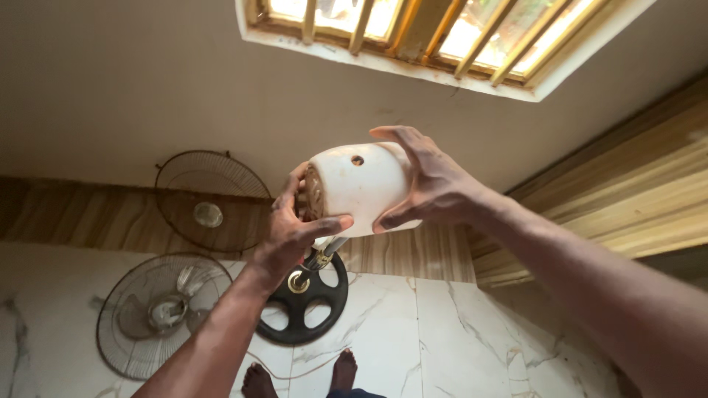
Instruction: The person holds a white fan motor housing and uses a screwdriver to tighten screws on the rear cap. The person rotates the housing to access different screws and continues tightening them.
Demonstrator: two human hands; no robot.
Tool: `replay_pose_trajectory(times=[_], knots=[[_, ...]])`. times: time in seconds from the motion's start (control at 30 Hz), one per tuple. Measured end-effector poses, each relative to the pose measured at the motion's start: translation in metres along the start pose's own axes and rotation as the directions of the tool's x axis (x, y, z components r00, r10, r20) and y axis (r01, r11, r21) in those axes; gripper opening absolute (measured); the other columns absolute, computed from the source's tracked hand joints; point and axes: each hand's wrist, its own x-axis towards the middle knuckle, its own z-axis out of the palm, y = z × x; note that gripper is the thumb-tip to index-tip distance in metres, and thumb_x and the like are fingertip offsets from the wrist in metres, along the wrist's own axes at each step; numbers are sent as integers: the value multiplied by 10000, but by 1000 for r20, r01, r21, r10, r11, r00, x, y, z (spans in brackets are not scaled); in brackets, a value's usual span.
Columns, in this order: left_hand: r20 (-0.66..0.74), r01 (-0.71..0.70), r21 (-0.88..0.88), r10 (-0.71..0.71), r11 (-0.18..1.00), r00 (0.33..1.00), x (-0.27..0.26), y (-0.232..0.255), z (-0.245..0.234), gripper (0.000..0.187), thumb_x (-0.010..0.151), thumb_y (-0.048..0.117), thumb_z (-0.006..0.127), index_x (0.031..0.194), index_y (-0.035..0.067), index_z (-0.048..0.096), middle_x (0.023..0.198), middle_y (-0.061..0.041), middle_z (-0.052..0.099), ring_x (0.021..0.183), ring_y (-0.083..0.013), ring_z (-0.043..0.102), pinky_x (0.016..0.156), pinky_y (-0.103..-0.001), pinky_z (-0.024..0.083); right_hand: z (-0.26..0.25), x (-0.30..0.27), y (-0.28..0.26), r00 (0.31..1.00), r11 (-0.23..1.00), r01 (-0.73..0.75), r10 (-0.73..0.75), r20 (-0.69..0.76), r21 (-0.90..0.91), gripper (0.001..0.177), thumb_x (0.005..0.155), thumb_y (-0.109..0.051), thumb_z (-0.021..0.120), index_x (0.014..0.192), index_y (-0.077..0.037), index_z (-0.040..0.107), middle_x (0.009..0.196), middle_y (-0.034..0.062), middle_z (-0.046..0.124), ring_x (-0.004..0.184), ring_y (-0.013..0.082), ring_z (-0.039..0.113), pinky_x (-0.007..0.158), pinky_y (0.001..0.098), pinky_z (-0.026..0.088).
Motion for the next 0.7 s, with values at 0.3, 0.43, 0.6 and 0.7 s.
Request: replay_pose_trajectory(times=[0.3, 0.43, 0.6, 0.7], knots=[[79, -2, 186, -13, 983, 997, 8, 2, -27, 1168, 592, 433, 918, 1558, 81, 362, 1296, -160, 624, 1187, -253, 673, 1022, -374, 569, -3, 3, 31, 989, 575, -31, 136, -59, 818, 790, 919, -419, 720, 1532, -77, 358, 1614, 228, 404, 1451, 345, 483, 1167, 483, 402], [26, 46, 276, -56, 960, 998, 2, 2, -33, 1162, 582, 443, 907, 1553, 104, 368, 1315, -134, 589, 1180, -231, 664, 984, -375, 573, 23, -29, 15, 761, 646, -96, 539, -362, 757, 820, 846, -523, 705, 1503, -85, 484, 1558, 216, 525, 1399, 318, 559, 1081, 481, 520], [27, 89, 294, -102, 952, 994, 2, -14, -35, 1159, 582, 486, 878, 1546, 108, 358, 1276, -109, 590, 1017, -231, 679, 845, -357, 630, 50, -52, -21, 823, 984, -13, 113, -557, 179, 1072, 650, -527, 911, 1533, -197, 401, 1628, 126, 339, 1529, 371, 317, 1173, 560, 390], [85, -27, 168, 13, 985, 996, 2, -33, -34, 1149, 675, 579, 883, 1546, 47, 356, 1293, -114, 621, 1096, -143, 674, 861, -262, 608, 42, -28, -26, 867, 918, 114, -278, -414, -379, 1346, 354, -606, 1001, 1481, -176, 404, 1541, 210, 364, 1486, 485, 274, 1126, 757, 241]])
